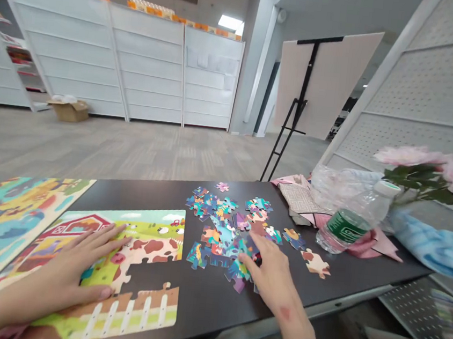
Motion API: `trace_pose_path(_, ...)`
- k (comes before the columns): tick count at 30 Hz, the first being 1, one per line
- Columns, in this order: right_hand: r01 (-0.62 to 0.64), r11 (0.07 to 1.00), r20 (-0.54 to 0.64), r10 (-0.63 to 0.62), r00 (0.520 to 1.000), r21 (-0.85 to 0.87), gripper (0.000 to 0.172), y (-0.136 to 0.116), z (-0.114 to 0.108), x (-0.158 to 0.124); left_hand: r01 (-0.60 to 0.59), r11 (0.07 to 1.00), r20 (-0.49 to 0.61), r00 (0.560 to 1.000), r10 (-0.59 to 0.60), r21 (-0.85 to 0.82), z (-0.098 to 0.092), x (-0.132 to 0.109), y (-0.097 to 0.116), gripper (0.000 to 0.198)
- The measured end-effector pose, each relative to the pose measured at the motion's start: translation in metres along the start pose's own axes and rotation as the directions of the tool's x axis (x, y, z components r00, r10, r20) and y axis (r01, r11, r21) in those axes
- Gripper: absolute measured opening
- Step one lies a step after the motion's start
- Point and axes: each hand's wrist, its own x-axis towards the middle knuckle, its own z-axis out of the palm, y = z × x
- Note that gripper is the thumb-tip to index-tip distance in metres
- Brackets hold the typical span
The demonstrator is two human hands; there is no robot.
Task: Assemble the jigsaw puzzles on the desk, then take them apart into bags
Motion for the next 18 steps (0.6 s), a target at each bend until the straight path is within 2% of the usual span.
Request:
trace_pose_path(3, -0.048, 0.997, -0.172, 0.057, 0.983, 0.052, 0.053, 0.018, 0.002, 0.011, -0.011, 1.000, 0.085, 0.996, 0.011, 0.003, 0.007, -0.001, -0.006, 0.082)
trace_pose_path(7, -0.151, 0.978, -0.341, 0.192, 0.920, 0.142, 0.053, 0.040, 0.004, 0.019, 0.002, 1.000, 0.096, 0.995, -0.001, -0.003, 0.011, -0.001, -0.009, 0.082)
trace_pose_path(10, -0.111, 0.978, -0.480, 0.185, 0.858, 0.177, 0.051, 0.048, -0.002, 0.019, 0.009, 1.000, 0.104, 0.995, -0.009, -0.001, 0.011, 0.000, -0.009, 0.082)
trace_pose_path(11, -0.089, 0.979, -0.495, 0.170, 0.852, 0.183, 0.048, 0.049, -0.006, 0.017, 0.008, 1.000, 0.113, 0.994, -0.009, 0.001, 0.011, 0.000, -0.009, 0.082)
trace_pose_path(13, -0.060, 0.979, -0.420, 0.138, 0.897, 0.195, 0.040, 0.046, -0.016, 0.011, 0.003, 1.000, 0.126, 0.992, -0.004, 0.003, 0.011, 0.000, -0.009, 0.082)
trace_pose_path(15, -0.055, 0.979, -0.226, 0.100, 0.969, 0.199, 0.032, 0.038, -0.025, 0.000, -0.003, 1.000, 0.123, 0.992, 0.003, -0.005, 0.011, 0.000, -0.009, 0.084)
trace_pose_path(16, -0.060, 0.980, -0.119, 0.084, 0.989, 0.188, 0.028, 0.033, -0.028, -0.006, -0.002, 1.000, 0.118, 0.993, 0.003, -0.010, 0.011, 0.000, -0.009, 0.084)
trace_pose_path(18, -0.066, 0.986, 0.038, 0.061, 0.997, 0.150, 0.029, 0.025, -0.030, -0.017, 0.005, 1.000, 0.111, 0.994, -0.003, -0.017, 0.010, 0.000, -0.008, 0.081)
